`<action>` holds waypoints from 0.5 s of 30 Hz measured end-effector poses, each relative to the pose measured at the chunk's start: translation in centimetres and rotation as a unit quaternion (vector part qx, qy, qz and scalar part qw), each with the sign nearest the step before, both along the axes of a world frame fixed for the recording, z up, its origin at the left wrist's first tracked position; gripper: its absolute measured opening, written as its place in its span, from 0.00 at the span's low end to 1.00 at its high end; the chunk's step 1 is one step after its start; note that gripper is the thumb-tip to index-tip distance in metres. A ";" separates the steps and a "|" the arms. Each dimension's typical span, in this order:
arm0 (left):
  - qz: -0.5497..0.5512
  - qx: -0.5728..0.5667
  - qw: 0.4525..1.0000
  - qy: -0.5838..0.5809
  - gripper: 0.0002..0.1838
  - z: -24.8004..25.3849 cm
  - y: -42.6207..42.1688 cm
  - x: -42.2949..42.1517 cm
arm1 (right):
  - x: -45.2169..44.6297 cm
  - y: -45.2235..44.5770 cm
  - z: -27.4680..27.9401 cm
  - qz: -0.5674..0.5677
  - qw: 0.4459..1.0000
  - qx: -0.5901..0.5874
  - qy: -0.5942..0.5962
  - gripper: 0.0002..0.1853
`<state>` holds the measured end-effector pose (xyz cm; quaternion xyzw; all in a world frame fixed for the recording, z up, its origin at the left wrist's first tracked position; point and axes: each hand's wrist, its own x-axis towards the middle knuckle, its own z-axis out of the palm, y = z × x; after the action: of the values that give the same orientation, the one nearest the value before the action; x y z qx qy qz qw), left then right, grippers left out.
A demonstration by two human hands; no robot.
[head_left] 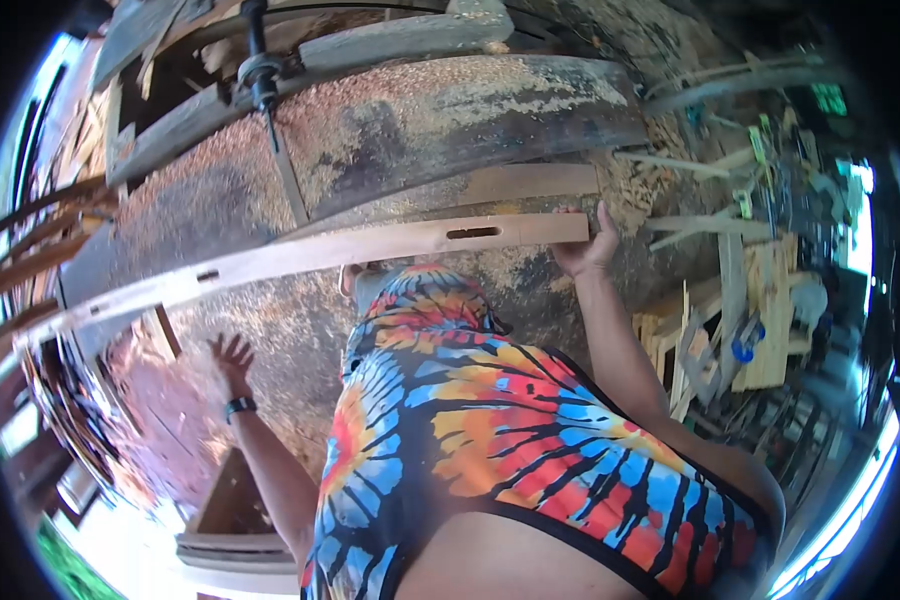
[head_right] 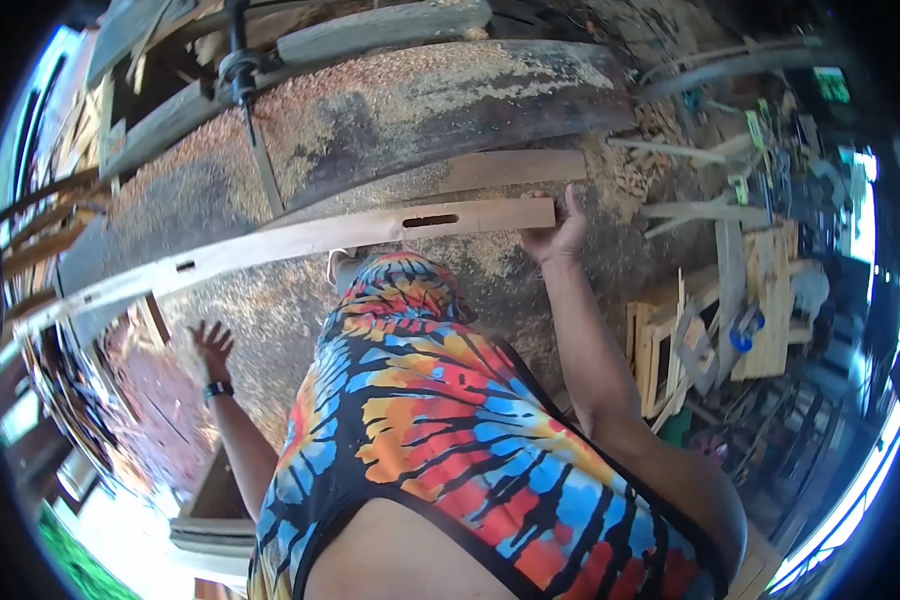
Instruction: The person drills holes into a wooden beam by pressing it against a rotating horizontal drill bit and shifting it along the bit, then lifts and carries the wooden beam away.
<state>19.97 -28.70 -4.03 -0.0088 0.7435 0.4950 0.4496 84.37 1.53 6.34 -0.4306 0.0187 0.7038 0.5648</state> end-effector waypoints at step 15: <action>0.086 -0.232 0.962 -0.115 0.39 -5.5 -28.9 42.6 | 5.0 0.8 -0.1 0.546 0.822 0.156 -0.051 0.50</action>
<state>62.58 -57.57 -9.58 -0.2333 0.7779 0.3411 0.4735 89.36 2.37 6.28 -0.3114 -0.3585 0.8675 0.1481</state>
